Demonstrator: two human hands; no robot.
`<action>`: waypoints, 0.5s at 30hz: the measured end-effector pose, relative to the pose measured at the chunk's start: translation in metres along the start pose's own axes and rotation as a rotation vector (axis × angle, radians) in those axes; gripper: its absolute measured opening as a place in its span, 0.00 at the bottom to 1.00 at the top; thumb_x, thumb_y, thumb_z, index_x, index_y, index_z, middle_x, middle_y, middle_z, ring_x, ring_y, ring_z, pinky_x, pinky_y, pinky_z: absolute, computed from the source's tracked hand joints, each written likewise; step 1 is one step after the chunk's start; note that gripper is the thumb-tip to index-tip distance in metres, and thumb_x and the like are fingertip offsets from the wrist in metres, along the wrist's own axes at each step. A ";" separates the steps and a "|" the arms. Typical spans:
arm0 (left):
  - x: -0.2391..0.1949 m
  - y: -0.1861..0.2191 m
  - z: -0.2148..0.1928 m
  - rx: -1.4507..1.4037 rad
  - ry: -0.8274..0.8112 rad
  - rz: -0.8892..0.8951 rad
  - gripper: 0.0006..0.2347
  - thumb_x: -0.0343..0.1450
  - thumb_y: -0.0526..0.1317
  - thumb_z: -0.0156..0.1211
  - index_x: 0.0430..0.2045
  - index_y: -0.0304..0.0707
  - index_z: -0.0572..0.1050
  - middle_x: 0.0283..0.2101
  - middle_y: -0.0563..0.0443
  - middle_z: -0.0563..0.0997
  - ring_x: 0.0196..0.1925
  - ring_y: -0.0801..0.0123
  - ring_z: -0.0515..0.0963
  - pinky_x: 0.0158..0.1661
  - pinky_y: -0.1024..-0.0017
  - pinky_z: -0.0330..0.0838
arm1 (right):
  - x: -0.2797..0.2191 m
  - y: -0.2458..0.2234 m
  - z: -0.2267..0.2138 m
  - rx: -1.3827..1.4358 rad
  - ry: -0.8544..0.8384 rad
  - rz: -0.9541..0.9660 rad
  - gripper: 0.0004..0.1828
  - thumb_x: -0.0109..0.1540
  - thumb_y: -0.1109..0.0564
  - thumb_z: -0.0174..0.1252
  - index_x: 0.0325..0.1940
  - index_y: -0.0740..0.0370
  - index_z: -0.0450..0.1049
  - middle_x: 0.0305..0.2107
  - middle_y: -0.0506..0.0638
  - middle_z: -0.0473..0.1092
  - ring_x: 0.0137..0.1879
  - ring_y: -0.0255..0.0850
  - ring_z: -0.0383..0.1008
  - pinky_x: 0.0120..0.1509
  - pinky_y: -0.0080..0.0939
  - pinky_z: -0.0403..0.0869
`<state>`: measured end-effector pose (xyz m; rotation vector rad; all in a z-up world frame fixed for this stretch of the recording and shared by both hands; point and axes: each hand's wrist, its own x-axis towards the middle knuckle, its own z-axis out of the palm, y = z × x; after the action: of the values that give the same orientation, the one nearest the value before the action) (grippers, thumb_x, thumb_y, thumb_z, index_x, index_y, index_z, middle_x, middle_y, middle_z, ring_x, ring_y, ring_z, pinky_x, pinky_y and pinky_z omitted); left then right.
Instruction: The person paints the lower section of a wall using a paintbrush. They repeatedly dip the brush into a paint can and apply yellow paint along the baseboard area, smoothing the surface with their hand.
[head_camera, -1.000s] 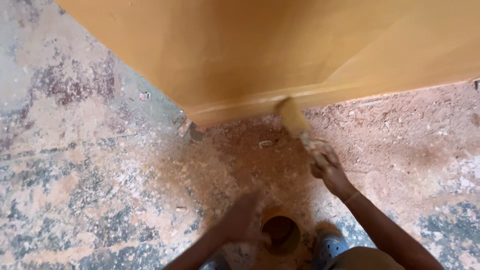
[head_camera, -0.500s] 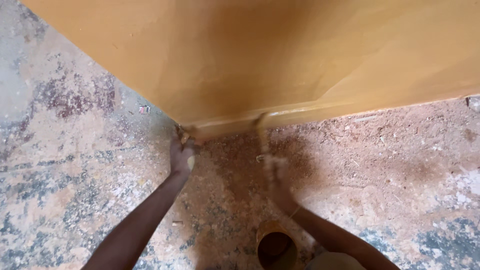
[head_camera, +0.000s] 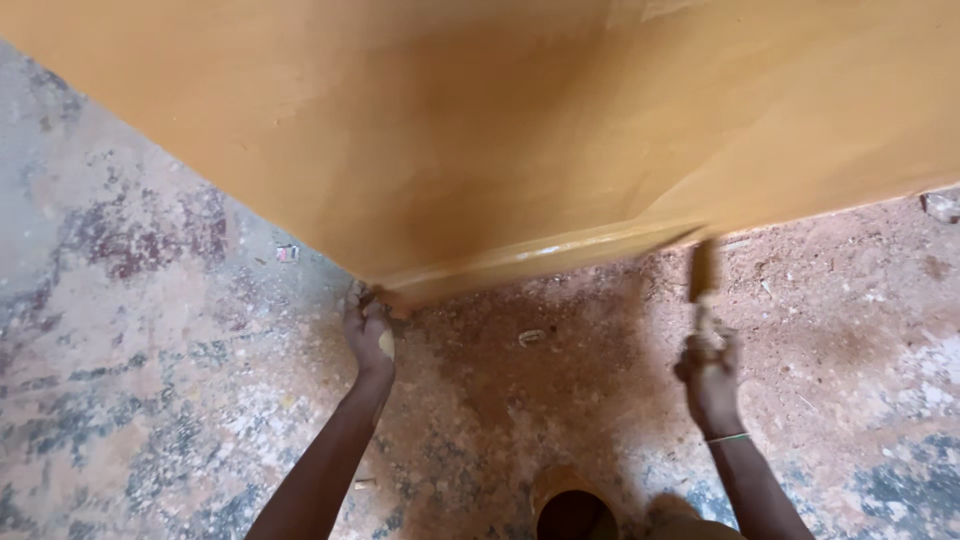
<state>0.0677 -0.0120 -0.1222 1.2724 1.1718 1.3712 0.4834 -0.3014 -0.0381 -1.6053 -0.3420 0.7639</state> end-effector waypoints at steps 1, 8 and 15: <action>-0.003 -0.004 -0.002 0.025 -0.003 0.015 0.21 0.73 0.28 0.48 0.64 0.33 0.67 0.58 0.47 0.72 0.58 0.67 0.73 0.55 0.70 0.71 | 0.007 0.000 -0.013 0.079 0.030 -0.003 0.16 0.70 0.52 0.48 0.60 0.51 0.55 0.23 0.40 0.59 0.22 0.28 0.54 0.20 0.28 0.58; -0.033 0.036 0.009 0.033 -0.103 0.026 0.25 0.77 0.33 0.51 0.72 0.33 0.57 0.64 0.43 0.70 0.65 0.61 0.70 0.64 0.65 0.63 | 0.023 0.040 0.037 0.083 -0.097 -0.006 0.18 0.74 0.52 0.48 0.66 0.52 0.54 0.28 0.43 0.63 0.26 0.29 0.58 0.27 0.31 0.62; -0.080 0.098 0.066 0.463 -0.320 0.190 0.37 0.75 0.47 0.55 0.75 0.32 0.41 0.79 0.32 0.41 0.80 0.46 0.42 0.74 0.50 0.42 | -0.050 0.034 0.101 -0.236 -0.562 -0.404 0.10 0.73 0.51 0.49 0.56 0.56 0.64 0.36 0.48 0.68 0.37 0.35 0.67 0.40 0.36 0.73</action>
<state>0.1380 -0.1008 -0.0356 1.8954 1.2010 0.9993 0.3744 -0.2622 -0.0583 -1.4425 -1.1610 0.8692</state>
